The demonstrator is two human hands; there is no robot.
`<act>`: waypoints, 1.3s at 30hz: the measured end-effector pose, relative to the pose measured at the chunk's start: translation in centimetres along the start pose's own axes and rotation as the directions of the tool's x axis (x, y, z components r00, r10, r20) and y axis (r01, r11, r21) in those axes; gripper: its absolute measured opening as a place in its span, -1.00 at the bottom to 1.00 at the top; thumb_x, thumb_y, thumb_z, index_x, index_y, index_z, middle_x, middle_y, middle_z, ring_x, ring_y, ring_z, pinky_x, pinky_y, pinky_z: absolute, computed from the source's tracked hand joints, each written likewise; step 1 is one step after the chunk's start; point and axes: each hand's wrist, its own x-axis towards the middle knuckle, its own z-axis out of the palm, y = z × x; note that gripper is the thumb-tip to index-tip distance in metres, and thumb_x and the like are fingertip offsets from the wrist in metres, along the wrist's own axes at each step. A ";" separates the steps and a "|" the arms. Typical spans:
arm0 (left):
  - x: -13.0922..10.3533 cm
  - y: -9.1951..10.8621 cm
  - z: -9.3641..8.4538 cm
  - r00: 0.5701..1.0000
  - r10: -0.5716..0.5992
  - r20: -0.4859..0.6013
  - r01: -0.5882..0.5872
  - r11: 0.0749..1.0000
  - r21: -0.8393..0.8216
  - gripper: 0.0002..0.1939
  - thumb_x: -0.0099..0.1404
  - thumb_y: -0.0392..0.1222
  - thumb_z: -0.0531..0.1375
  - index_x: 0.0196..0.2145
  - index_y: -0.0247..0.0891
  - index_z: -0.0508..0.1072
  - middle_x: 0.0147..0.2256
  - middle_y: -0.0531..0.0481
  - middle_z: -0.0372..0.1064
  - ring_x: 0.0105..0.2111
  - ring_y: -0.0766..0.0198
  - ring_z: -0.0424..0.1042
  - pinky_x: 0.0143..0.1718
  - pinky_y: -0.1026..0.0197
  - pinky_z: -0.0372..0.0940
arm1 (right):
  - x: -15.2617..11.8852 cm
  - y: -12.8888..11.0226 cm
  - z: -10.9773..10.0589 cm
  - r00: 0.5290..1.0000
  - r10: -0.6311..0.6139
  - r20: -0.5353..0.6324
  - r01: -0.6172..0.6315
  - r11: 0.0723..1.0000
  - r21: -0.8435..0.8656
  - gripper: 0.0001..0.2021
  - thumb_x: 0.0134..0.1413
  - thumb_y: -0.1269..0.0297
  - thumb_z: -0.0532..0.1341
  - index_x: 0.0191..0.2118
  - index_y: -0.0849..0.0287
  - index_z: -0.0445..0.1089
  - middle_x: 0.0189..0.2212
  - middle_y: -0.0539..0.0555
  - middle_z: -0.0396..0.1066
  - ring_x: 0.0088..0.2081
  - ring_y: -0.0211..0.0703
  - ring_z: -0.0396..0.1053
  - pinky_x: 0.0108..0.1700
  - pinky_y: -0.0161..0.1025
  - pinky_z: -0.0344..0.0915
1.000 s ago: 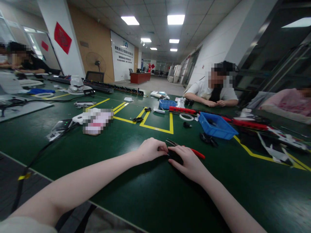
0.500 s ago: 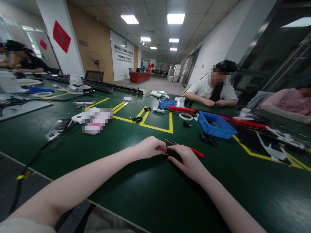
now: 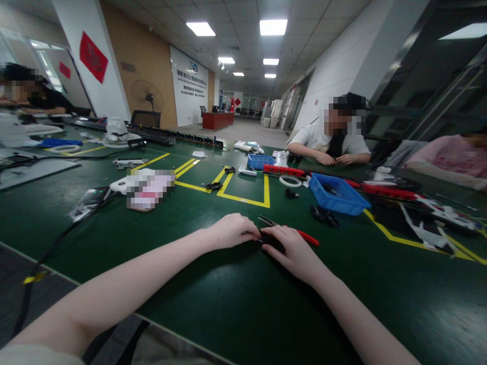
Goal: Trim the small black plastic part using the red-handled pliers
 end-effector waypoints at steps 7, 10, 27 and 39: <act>-1.1 -1.0 0.5 0.994 0.110 -0.026 -0.111 0.993 -0.034 -0.71 0.36 -0.24 0.19 0.02 -0.24 0.46 -0.11 -0.09 0.46 -0.10 0.20 0.42 -0.07 0.23 0.27 | -1.3 2.4 -0.4 0.955 0.277 -0.103 -0.295 0.914 -0.278 -0.43 0.11 -0.05 0.18 0.16 0.16 0.26 0.07 0.24 0.34 0.09 0.16 0.28 0.06 0.08 0.26; -1.1 -1.0 0.9 0.996 0.072 -0.047 -0.072 0.997 -0.003 -0.69 0.34 -0.27 0.20 0.04 -0.25 0.45 -0.13 -0.09 0.46 -0.13 0.18 0.42 -0.10 0.20 0.27 | -1.7 3.2 -0.1 0.911 0.409 -0.063 -0.405 0.852 -0.332 -0.49 0.21 -0.04 0.06 0.13 0.18 0.29 0.01 0.25 0.36 0.00 0.14 0.34 -0.11 0.01 0.35; -0.9 -2.1 2.5 0.968 -0.092 -0.233 0.030 0.966 -0.257 -0.87 0.20 -0.30 0.32 -0.25 -0.31 0.55 -0.19 -0.06 0.33 -0.18 0.26 0.40 -0.10 0.21 0.32 | -1.8 3.6 -0.8 0.965 0.168 -0.202 -0.216 0.946 -0.241 -0.66 0.08 -0.01 0.19 -0.17 0.15 0.36 -0.22 0.15 0.39 -0.26 -0.01 0.41 -0.34 -0.14 0.37; -1.1 -1.3 1.9 0.969 -0.086 -0.231 0.032 0.973 -0.226 -0.91 0.24 -0.26 0.26 -0.27 -0.29 0.53 -0.21 -0.04 0.35 -0.22 0.27 0.41 -0.11 0.22 0.31 | -2.1 3.4 -1.9 0.966 -0.058 -0.250 0.005 0.978 -0.209 -0.64 0.09 0.09 0.21 -0.05 0.17 0.38 -0.14 0.22 0.43 -0.12 0.09 0.39 -0.08 0.01 0.35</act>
